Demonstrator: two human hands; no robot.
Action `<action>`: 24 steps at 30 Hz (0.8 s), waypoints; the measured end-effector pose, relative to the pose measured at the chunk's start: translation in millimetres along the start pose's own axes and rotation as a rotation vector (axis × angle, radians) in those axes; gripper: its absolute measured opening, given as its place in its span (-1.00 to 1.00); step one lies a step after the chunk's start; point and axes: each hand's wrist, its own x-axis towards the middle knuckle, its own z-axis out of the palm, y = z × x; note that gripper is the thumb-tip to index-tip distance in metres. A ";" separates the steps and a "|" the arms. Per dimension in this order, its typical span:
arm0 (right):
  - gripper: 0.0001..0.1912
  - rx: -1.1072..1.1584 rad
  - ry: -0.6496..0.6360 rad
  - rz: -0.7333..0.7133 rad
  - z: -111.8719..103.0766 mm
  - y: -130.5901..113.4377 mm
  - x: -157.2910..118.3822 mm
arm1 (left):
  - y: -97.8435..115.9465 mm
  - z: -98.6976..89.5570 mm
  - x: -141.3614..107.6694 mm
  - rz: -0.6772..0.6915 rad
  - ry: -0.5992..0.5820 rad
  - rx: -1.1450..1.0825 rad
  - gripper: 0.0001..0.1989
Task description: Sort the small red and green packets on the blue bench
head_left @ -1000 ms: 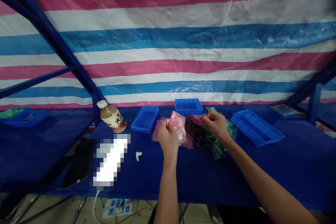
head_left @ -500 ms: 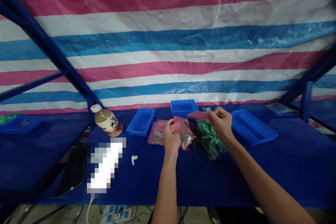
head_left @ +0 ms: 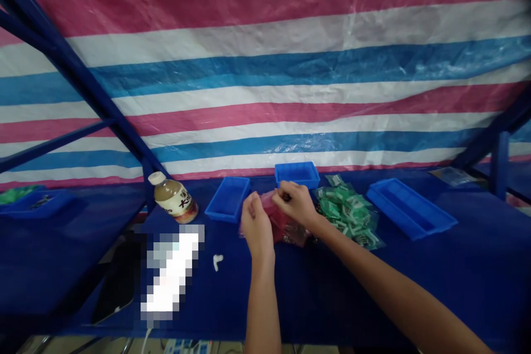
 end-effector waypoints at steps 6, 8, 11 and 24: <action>-0.81 -0.185 -0.417 -0.047 34.3 -6.4 7.0 | 9.8 -19.8 1.4 0.006 0.026 0.217 -0.69; -0.81 -0.234 -0.544 -0.121 38.0 -7.9 5.0 | 7.3 -21.3 1.4 0.034 -0.050 0.410 -0.70; -0.78 -0.272 -0.623 -0.149 40.4 -6.8 0.8 | 0.2 -22.3 1.9 0.129 -0.157 0.611 -0.69; -0.74 0.044 -0.431 -0.065 -5.8 10.7 -3.8 | -5.9 -33.0 1.0 0.139 -0.300 0.677 -0.60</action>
